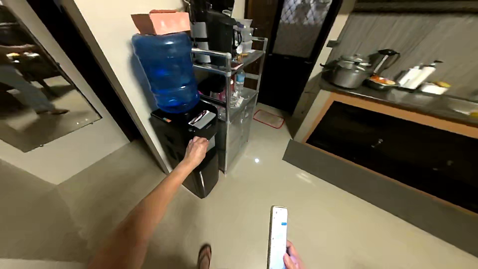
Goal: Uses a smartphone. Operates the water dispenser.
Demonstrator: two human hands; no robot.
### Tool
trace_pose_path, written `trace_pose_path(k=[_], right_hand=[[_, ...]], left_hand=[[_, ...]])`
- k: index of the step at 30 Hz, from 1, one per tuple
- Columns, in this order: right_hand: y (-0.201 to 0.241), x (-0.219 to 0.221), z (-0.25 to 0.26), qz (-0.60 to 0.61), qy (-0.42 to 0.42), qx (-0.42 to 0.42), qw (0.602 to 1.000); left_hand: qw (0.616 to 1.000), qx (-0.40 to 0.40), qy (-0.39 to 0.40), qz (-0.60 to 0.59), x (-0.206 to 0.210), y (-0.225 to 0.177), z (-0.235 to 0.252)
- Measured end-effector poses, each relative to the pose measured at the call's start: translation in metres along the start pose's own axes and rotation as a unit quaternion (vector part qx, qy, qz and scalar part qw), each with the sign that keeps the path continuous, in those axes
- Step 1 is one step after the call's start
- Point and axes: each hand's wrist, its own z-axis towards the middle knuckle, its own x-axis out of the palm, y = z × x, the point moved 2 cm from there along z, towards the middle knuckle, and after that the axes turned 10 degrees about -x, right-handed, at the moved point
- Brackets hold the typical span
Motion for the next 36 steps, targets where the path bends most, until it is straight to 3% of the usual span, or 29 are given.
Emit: trace_pose_path(k=[6,9,12,15,19,21,26,31,36], right_hand=[[-0.030,0.075,0.204,0.009,0.060,0.077,0.995],[-0.037,0.121,0.300,-0.034,0.055,0.095,0.993],[-0.033,0.166,0.391,-0.171,0.061,0.097,0.979],[-0.032,0.204,0.466,-0.321,0.097,0.047,0.941],[-0.043,0.237,0.547,-0.447,0.146,-0.011,0.882],[-0.047,0.248,0.574,-0.488,0.160,-0.009,0.858],[-0.046,0.266,0.604,-0.498,0.208,0.010,0.841],[-0.041,0.273,0.608,-0.431,0.199,0.082,0.876],[-0.041,0.269,0.615,-0.386,0.169,0.136,0.897]], left_hand=[[0.991,-0.015,-0.076,0.110,0.048,0.067,0.129],[0.987,-0.054,-0.081,0.128,0.059,0.085,0.142],[0.980,-0.080,-0.125,0.132,0.060,0.089,0.142],[0.966,-0.124,-0.164,0.157,0.058,0.093,0.145],[0.967,-0.162,-0.110,0.165,0.052,0.105,0.156],[0.971,-0.158,-0.092,0.154,0.051,0.110,0.156],[0.971,-0.053,-0.174,0.154,0.044,0.114,0.161],[0.977,-0.046,-0.116,0.174,0.043,0.111,0.183],[0.977,-0.100,-0.076,0.173,0.047,0.109,0.192]])
